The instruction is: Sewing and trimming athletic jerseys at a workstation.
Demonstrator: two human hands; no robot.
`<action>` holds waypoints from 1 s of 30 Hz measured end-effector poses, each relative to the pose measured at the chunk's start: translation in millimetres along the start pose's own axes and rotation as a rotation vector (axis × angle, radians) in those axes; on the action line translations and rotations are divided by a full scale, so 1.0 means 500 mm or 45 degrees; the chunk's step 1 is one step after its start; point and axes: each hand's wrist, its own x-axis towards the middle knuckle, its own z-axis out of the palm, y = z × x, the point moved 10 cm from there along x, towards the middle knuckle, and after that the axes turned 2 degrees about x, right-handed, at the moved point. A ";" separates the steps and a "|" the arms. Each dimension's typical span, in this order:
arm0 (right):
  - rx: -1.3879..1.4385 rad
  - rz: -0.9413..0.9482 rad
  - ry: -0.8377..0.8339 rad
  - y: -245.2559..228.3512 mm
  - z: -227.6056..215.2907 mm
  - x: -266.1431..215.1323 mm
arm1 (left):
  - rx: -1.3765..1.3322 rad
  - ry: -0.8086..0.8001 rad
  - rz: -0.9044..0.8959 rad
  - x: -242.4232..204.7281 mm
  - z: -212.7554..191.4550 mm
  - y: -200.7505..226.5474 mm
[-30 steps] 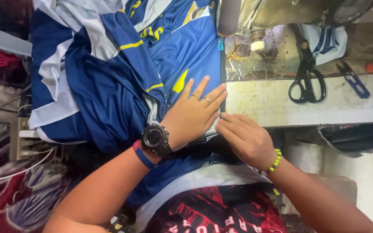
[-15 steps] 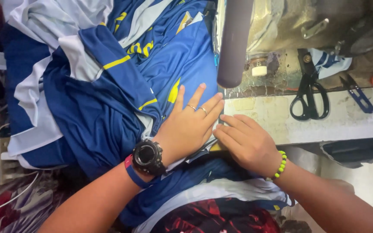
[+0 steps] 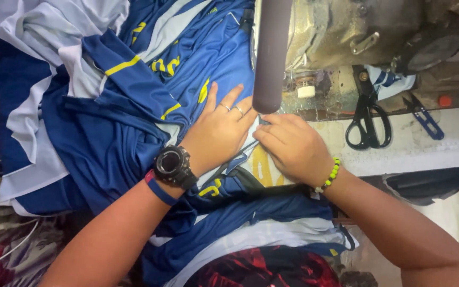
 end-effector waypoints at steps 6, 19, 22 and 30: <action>-0.048 0.030 -0.025 0.020 0.021 -0.010 | -0.055 -0.011 -0.045 0.021 -0.020 -0.015; -0.125 0.119 -0.091 0.079 0.044 0.018 | -0.043 0.154 -0.095 0.049 -0.003 -0.071; -0.150 0.057 -0.026 0.096 0.048 0.013 | -0.019 0.139 -0.066 0.074 -0.012 -0.089; -0.134 0.165 0.010 0.154 0.080 -0.016 | 0.054 -0.238 -0.350 0.045 -0.110 0.008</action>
